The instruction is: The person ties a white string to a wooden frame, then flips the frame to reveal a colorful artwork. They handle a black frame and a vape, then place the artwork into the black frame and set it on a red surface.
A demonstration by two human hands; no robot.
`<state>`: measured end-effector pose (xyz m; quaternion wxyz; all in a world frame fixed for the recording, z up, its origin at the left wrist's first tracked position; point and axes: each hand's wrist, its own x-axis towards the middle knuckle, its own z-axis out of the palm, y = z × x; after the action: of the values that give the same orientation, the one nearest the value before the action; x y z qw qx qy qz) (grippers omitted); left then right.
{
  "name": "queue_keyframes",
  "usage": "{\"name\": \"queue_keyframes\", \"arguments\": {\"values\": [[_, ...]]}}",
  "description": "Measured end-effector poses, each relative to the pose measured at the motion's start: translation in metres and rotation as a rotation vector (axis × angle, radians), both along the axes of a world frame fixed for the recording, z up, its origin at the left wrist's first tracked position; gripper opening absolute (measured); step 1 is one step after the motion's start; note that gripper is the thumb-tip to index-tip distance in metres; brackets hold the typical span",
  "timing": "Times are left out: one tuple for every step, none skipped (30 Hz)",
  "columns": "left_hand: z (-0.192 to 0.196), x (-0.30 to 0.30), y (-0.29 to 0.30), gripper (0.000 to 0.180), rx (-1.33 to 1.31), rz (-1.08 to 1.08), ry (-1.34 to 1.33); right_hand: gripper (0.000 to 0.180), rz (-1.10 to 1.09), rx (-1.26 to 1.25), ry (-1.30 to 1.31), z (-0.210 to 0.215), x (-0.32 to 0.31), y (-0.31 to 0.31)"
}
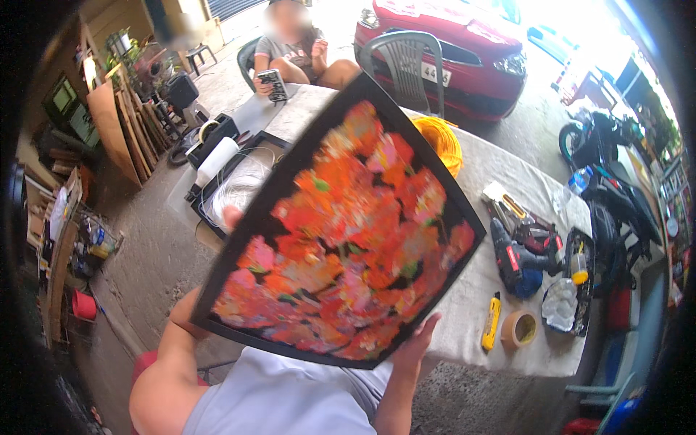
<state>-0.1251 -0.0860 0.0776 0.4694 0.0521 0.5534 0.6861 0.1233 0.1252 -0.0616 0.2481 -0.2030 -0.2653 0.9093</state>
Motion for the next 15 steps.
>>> {"name": "queue_keyframes", "arguments": {"values": [[-0.011, 0.001, 0.005, 0.054, 0.001, -0.005, -0.041, 0.075, -0.006, 0.030, -0.045, 0.002, 0.007, 0.003], [-0.022, 0.003, 0.010, 0.054, 0.000, -0.008, -0.078, 0.075, -0.077, 0.037, -0.141, 0.003, 0.014, 0.006], [-0.031, 0.005, 0.013, 0.054, 0.004, -0.008, -0.115, 0.074, -0.095, 0.104, -0.173, 0.005, 0.020, 0.008], [-0.040, 0.009, 0.016, 0.054, 0.002, -0.007, -0.149, 0.076, -0.100, 0.130, -0.259, 0.005, 0.027, 0.010], [-0.047, 0.013, 0.016, 0.054, 0.007, -0.006, -0.181, 0.077, -0.137, 0.149, -0.311, 0.006, 0.033, 0.012], [-0.052, 0.018, 0.016, 0.055, 0.007, -0.008, -0.214, 0.072, -0.159, 0.240, -0.312, 0.005, 0.036, 0.016], [-0.056, 0.022, 0.015, 0.055, 0.005, -0.011, -0.243, 0.068, -0.211, 0.318, -0.289, 0.004, 0.039, 0.019], [-0.060, 0.025, 0.013, 0.055, 0.009, -0.017, -0.274, 0.068, -0.297, 0.363, -0.359, 0.002, 0.042, 0.023], [-0.062, 0.028, 0.010, 0.055, 0.051, -0.010, -0.223, 0.067, -0.336, 0.408, -0.402, 0.001, 0.043, 0.028], [-0.064, 0.030, 0.008, 0.055, 0.023, -0.024, -0.322, 0.067, -0.370, 0.458, -0.460, 0.000, 0.043, 0.032], [-0.065, 0.033, 0.007, 0.055, 0.040, -0.028, -0.334, 0.066, -0.387, 0.514, -0.509, 0.000, 0.041, 0.037], [-0.065, 0.035, 0.007, 0.055, 0.104, -0.040, -0.278, 0.066, -0.390, 0.566, -0.538, 0.003, 0.037, 0.041], [-0.066, 0.036, 0.009, 0.056, 0.028, -0.035, -0.259, 0.065, -0.379, 0.624, -0.562, 0.007, 0.031, 0.046], [-0.065, 0.040, 0.008, 0.056, 0.053, -0.068, -0.278, 0.065, -0.350, 0.682, -0.582, 0.013, 0.023, 0.049], [-0.065, 0.039, 0.011, 0.055, 0.092, -0.101, -0.127, 0.064, -0.320, 0.741, -0.577, 0.020, 0.011, 0.053]]}}
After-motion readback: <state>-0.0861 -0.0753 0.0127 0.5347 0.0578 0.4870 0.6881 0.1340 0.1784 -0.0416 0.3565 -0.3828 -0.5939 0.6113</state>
